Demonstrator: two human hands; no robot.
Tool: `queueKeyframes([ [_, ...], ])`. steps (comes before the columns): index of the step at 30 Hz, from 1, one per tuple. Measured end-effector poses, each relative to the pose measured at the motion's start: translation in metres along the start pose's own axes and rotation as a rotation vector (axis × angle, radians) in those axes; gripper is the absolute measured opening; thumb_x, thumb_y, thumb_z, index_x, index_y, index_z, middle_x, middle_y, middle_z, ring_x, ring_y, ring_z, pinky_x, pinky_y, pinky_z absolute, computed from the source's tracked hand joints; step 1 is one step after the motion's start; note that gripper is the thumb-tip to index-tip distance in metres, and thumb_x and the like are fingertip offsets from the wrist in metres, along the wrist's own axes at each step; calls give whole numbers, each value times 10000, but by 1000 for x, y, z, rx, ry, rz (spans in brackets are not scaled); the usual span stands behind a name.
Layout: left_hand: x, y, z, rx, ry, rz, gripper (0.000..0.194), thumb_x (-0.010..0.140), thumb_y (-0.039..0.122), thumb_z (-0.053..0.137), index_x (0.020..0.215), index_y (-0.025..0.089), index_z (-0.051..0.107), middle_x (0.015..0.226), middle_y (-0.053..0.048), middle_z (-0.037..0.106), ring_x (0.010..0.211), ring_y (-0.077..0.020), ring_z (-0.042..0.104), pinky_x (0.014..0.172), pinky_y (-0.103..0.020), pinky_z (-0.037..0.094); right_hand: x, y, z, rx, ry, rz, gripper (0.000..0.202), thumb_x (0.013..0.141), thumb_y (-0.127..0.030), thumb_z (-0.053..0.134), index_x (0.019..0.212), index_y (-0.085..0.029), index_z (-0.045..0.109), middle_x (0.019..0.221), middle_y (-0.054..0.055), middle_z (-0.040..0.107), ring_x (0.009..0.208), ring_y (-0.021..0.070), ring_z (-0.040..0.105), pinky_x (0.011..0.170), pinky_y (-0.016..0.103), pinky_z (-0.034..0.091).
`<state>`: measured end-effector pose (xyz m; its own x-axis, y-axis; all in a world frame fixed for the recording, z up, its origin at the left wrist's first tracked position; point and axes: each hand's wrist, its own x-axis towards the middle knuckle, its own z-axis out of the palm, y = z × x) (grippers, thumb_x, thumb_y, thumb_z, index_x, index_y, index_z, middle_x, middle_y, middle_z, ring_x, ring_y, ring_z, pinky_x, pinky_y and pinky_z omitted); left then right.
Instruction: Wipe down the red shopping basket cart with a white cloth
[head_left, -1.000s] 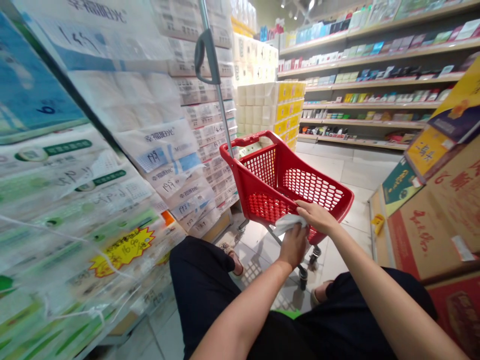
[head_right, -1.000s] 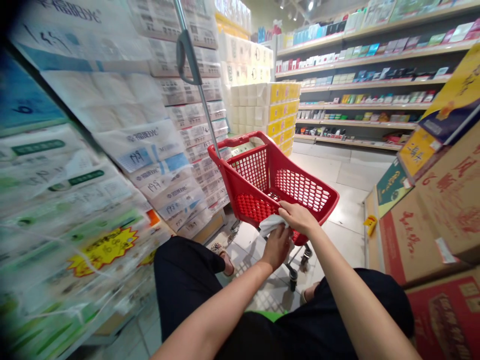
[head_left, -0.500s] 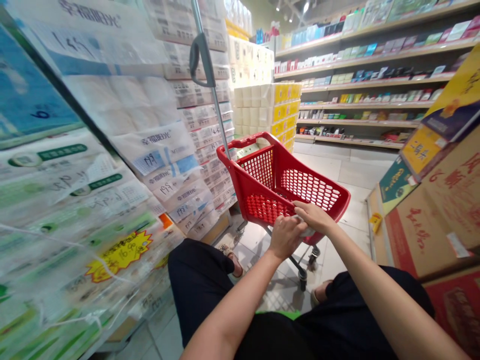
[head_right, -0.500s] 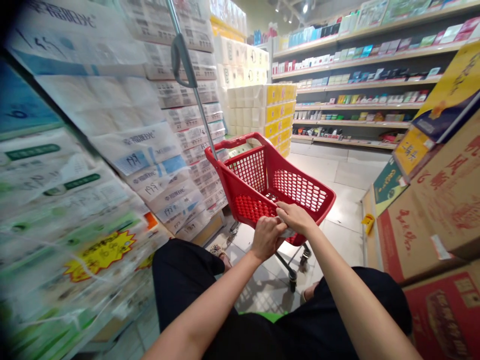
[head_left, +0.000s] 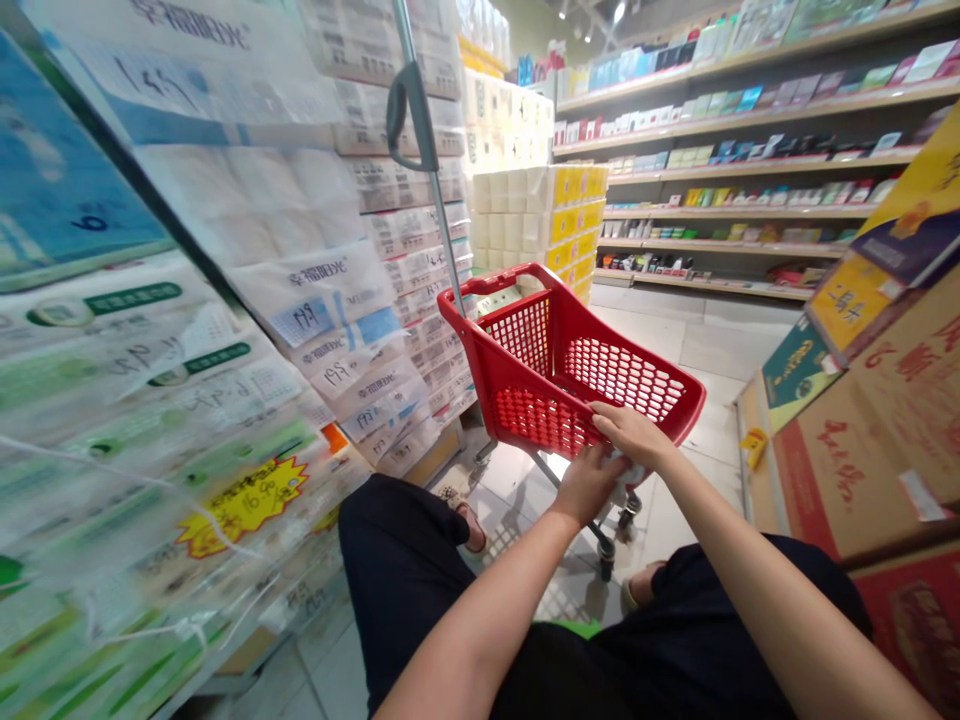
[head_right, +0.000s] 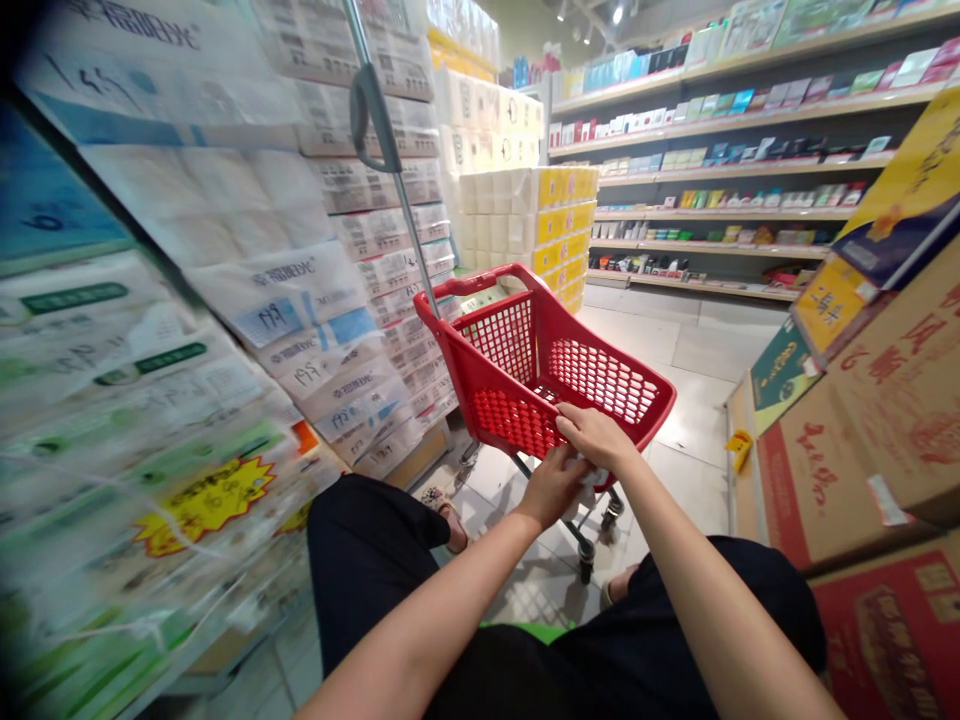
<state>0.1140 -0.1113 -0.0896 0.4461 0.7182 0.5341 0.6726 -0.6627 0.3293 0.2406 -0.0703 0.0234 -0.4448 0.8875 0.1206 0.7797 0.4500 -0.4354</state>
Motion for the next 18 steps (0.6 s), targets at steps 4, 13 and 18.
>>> queueKeyframes([
  [4,-17,-8,-5,-23,-78,-35,323,888,201,527,1185,315,577,1166,-49,550,979,-219,551,835,-338,495,-1,0,1,2,9,4,364,942,-408,312,1092,-235,595,1022,46,684,886,206,612,764,294,416],
  [13,0,-23,-43,-264,378,-400,335,849,141,538,1170,235,515,1180,-76,454,1077,-192,530,971,-326,455,-2,-7,2,4,14,7,372,942,-410,315,1132,-253,594,1001,41,694,910,217,623,753,286,412],
  [18,29,-25,-52,-265,486,-419,321,836,118,532,1124,260,544,1177,-56,448,1131,-188,496,1007,-330,434,-2,-12,5,-13,1,-8,328,924,-401,355,1098,-260,595,928,39,698,859,223,624,724,281,399],
])
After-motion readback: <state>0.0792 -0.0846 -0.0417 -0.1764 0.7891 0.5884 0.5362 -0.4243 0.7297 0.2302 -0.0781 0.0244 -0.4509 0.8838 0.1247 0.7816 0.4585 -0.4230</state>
